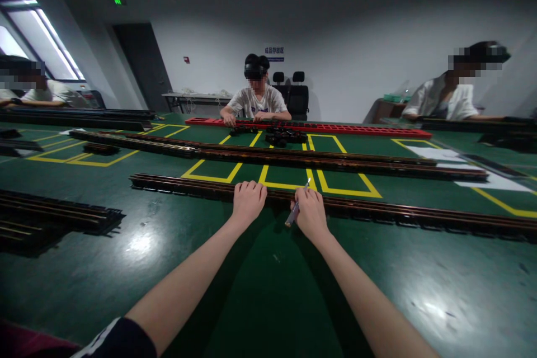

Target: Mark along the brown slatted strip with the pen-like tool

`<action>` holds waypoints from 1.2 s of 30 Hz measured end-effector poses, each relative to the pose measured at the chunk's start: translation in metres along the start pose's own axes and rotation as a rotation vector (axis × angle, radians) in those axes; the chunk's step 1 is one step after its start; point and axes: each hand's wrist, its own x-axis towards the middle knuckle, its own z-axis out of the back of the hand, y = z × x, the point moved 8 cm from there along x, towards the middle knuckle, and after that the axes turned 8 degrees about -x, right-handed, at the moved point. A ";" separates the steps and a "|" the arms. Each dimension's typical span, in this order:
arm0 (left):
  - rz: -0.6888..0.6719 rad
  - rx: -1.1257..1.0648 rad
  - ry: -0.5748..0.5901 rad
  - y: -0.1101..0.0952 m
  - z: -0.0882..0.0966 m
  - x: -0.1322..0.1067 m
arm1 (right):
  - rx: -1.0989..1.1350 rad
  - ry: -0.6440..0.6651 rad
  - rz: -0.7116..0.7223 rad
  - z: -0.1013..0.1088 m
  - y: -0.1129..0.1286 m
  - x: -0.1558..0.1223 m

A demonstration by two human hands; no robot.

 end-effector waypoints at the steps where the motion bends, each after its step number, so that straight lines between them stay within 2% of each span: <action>1: 0.008 -0.011 0.003 0.001 0.000 0.000 | 0.000 -0.011 -0.004 0.001 0.000 0.000; 8: 0.118 -0.058 -0.020 0.011 0.006 0.000 | -0.070 -0.021 -0.017 0.000 -0.002 -0.001; 14: 0.057 -0.064 0.022 0.005 0.002 0.000 | -0.001 -0.021 0.010 0.003 -0.002 -0.002; 20: 0.033 -0.056 -0.004 0.005 0.000 0.000 | 0.067 0.016 0.109 0.003 0.008 -0.002; 36: 0.020 -0.038 -0.002 0.005 0.001 0.000 | 0.057 0.038 0.107 0.004 0.011 -0.002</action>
